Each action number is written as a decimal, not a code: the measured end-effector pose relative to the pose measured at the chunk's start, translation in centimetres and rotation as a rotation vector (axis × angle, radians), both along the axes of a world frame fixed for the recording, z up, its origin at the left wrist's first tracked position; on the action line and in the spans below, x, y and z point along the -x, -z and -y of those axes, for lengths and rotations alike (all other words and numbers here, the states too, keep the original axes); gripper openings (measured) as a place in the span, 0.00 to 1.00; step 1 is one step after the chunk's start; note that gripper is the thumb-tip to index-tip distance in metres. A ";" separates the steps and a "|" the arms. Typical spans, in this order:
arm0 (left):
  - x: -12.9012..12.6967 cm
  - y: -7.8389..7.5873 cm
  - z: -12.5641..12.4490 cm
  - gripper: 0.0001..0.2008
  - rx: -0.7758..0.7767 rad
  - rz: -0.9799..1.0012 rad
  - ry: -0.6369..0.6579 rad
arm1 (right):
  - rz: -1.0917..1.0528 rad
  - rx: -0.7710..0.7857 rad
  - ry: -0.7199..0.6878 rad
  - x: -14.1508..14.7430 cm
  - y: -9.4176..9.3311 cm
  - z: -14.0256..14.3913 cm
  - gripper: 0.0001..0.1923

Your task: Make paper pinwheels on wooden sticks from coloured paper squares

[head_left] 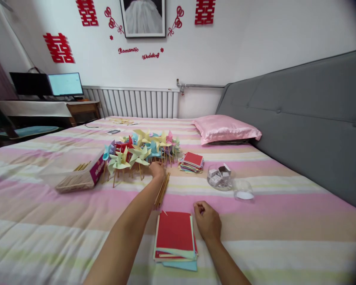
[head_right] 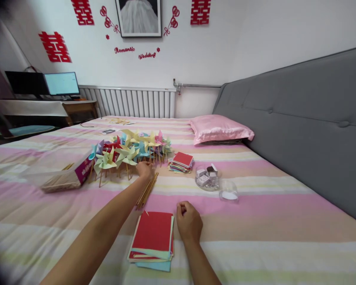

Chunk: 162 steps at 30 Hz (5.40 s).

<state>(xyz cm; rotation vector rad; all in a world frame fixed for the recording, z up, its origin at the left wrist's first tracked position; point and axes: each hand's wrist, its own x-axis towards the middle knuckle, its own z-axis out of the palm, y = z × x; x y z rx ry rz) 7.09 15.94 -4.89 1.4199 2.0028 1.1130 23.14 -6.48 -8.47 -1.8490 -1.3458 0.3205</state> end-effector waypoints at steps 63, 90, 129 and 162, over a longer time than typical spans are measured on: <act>7.2 1.0 28.9 0.29 -0.379 -0.678 0.985 | 0.062 -0.228 -0.477 0.2 -0.3 2.4 0.16; 7.0 0.8 29.0 0.28 -0.356 -0.701 0.980 | -0.069 -0.244 -0.499 0.4 -0.1 2.3 0.13; 7.1 0.0 28.4 0.31 -0.328 -0.322 0.859 | -0.870 -0.215 -0.229 1.2 0.3 1.6 0.15; -1.2 -3.7 11.6 0.16 0.075 1.057 0.759 | -0.700 -0.375 -0.360 -0.1 -7.1 -10.8 0.12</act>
